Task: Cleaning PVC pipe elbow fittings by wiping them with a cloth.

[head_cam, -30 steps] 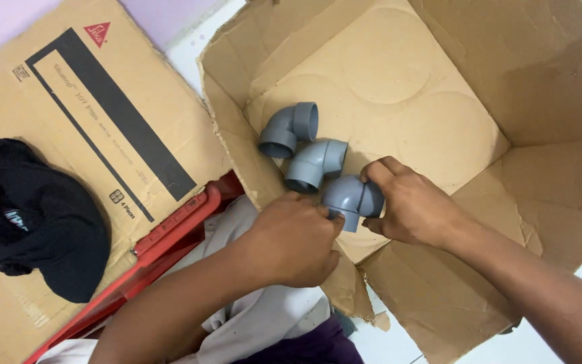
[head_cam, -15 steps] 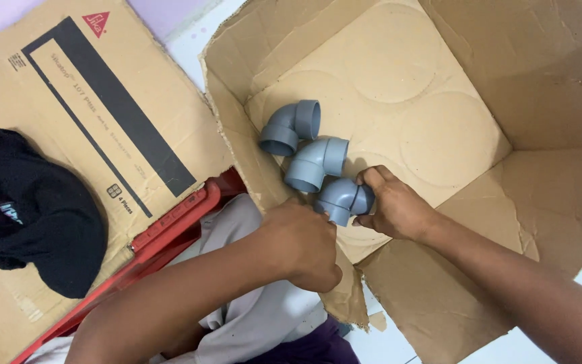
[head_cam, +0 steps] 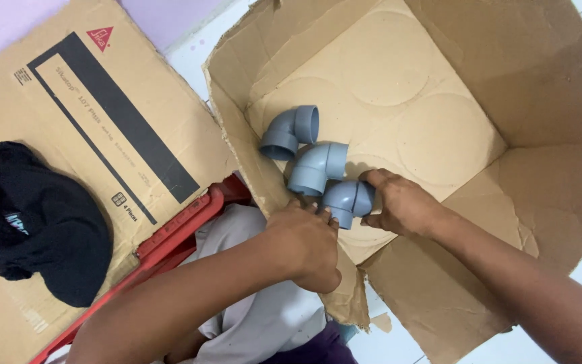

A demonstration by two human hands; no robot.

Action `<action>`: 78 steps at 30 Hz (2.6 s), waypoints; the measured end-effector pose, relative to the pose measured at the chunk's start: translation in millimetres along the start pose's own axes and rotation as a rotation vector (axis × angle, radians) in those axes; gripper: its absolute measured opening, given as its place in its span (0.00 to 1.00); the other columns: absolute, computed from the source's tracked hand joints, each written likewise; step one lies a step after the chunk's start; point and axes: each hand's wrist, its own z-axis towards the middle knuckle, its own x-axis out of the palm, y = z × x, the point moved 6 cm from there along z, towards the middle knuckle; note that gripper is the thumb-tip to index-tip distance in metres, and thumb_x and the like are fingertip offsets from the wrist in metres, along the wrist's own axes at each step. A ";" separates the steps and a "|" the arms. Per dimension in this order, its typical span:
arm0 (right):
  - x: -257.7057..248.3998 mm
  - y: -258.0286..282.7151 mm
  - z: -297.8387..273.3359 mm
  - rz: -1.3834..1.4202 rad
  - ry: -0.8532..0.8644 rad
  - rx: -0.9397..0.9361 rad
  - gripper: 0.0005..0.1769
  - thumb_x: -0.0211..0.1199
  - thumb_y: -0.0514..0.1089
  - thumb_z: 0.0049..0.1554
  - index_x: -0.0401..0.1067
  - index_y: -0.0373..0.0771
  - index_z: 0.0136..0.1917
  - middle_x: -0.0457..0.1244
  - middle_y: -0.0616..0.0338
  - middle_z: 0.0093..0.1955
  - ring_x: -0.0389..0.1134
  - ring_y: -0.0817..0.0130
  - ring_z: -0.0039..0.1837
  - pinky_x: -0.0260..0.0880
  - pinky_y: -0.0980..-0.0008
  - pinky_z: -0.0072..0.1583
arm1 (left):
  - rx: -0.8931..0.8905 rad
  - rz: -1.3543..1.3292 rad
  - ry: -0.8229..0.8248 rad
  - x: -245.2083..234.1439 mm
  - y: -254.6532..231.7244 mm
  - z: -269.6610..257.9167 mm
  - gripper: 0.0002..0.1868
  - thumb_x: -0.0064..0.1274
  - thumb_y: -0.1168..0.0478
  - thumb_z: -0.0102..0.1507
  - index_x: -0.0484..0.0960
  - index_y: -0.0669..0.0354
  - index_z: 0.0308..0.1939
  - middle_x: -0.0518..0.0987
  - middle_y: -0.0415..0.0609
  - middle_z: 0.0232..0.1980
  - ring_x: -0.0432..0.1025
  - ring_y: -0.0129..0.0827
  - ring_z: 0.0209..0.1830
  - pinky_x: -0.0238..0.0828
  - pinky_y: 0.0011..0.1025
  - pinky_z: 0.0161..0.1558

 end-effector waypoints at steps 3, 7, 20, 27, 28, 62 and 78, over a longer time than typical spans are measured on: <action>-4.5 5.6 -7.5 -0.025 0.040 0.017 0.43 0.76 0.48 0.40 0.60 0.44 0.65 0.61 0.49 0.60 0.64 0.45 0.64 0.67 0.49 0.62 | 0.018 -0.004 0.008 -1.1 -0.9 1.2 0.43 0.40 0.49 0.51 0.63 0.70 0.67 0.66 0.62 0.68 0.59 0.56 0.69 0.51 0.50 0.60; -8.0 4.0 -7.9 -0.035 0.059 0.033 0.43 0.76 0.50 0.40 0.61 0.44 0.65 0.62 0.50 0.59 0.66 0.47 0.63 0.68 0.49 0.62 | 0.022 0.000 -0.009 -5.7 -2.9 -0.4 0.42 0.40 0.51 0.50 0.63 0.69 0.67 0.65 0.61 0.69 0.58 0.56 0.69 0.51 0.50 0.60; -23.3 20.5 -13.9 -0.047 0.034 -0.032 0.47 0.77 0.53 0.39 0.59 0.46 0.68 0.59 0.46 0.65 0.63 0.41 0.65 0.65 0.45 0.64 | 0.008 -0.026 0.021 -8.1 -2.7 -3.5 0.44 0.41 0.52 0.49 0.59 0.69 0.69 0.61 0.61 0.72 0.52 0.57 0.73 0.42 0.53 0.66; -41.1 47.5 -22.4 -0.189 -0.023 -0.137 0.36 0.73 0.51 0.45 0.65 0.46 0.65 0.61 0.46 0.64 0.63 0.42 0.65 0.66 0.48 0.63 | 0.004 -0.020 0.017 -12.4 -4.4 -6.8 0.46 0.44 0.52 0.50 0.56 0.70 0.71 0.55 0.63 0.74 0.46 0.57 0.75 0.32 0.56 0.70; -33.9 37.9 -20.4 -0.190 -0.025 -0.136 0.36 0.73 0.51 0.45 0.65 0.46 0.65 0.61 0.46 0.64 0.63 0.42 0.65 0.66 0.48 0.63 | 0.005 -0.018 0.015 -10.8 -4.3 -5.3 0.46 0.44 0.52 0.50 0.56 0.70 0.71 0.55 0.63 0.74 0.46 0.57 0.75 0.32 0.56 0.70; -87.0 99.7 -41.4 -0.431 -0.212 -0.309 0.37 0.68 0.60 0.46 0.65 0.51 0.67 0.59 0.57 0.67 0.55 0.53 0.72 0.51 0.46 0.71 | 0.096 -0.002 -0.574 -23.0 17.6 -32.8 0.42 0.34 0.42 0.59 0.60 0.71 0.68 0.60 0.65 0.71 0.53 0.57 0.72 0.35 0.60 0.69; -55.0 314.4 -39.3 -0.643 -0.449 -0.776 0.37 0.62 0.65 0.49 0.66 0.45 0.67 0.60 0.51 0.67 0.61 0.47 0.65 0.61 0.49 0.60 | -0.141 -0.106 -1.024 94.6 139.3 -221.3 0.38 0.38 0.39 0.64 0.56 0.56 0.72 0.52 0.58 0.75 0.45 0.50 0.75 0.34 0.52 0.68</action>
